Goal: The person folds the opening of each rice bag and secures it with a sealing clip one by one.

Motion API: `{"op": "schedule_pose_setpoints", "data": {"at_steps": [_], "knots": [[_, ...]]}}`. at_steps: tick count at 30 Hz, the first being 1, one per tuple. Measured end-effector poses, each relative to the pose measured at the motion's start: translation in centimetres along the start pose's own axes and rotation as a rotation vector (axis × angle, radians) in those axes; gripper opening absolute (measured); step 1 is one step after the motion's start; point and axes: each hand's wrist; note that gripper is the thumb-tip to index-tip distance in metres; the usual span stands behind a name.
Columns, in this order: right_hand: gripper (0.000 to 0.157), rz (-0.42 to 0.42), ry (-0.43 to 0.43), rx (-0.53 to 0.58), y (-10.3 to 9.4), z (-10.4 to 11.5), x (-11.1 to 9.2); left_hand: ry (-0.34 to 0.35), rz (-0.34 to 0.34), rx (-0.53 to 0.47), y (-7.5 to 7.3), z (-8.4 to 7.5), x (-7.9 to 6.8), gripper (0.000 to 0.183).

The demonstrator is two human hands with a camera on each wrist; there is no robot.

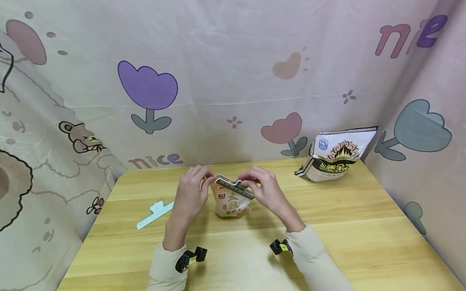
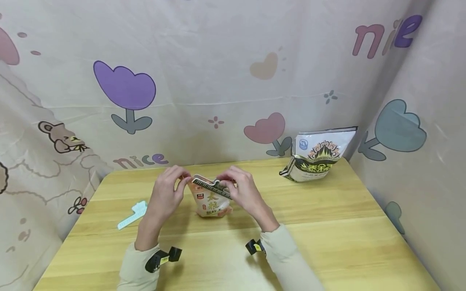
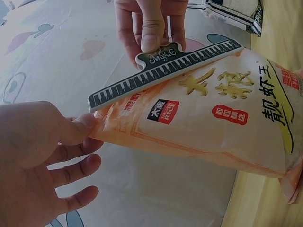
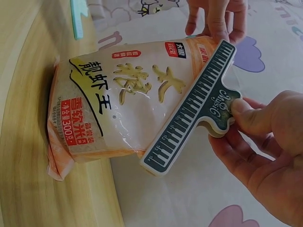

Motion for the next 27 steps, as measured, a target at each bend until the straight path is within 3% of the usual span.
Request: {"op": "schedule_pose_setpoints", "data": {"at_steps": [13, 18, 27], "knots": [[0.02, 0.098, 0.044, 0.0, -0.2, 0.3, -0.1, 0.022, 0.001, 0.008, -0.1, 0.1, 0.1, 0.005], [0.025, 0.111, 0.002, -0.048, 0.0, 0.7, 0.2, 0.017, 0.014, 0.002, -0.4, 0.2, 0.2, 0.006], [0.018, 0.028, -0.136, -0.094, 1.4, 1.6, 0.4, 0.02, 0.065, 0.005, -0.7, -0.1, -0.2, 0.007]]}}
Point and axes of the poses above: each hand's wrist, its own x-axis towards the middle knuckle, its own y-axis out of the palm, z = x × y, and after that the axes turned 2 degrees about y, right-handed
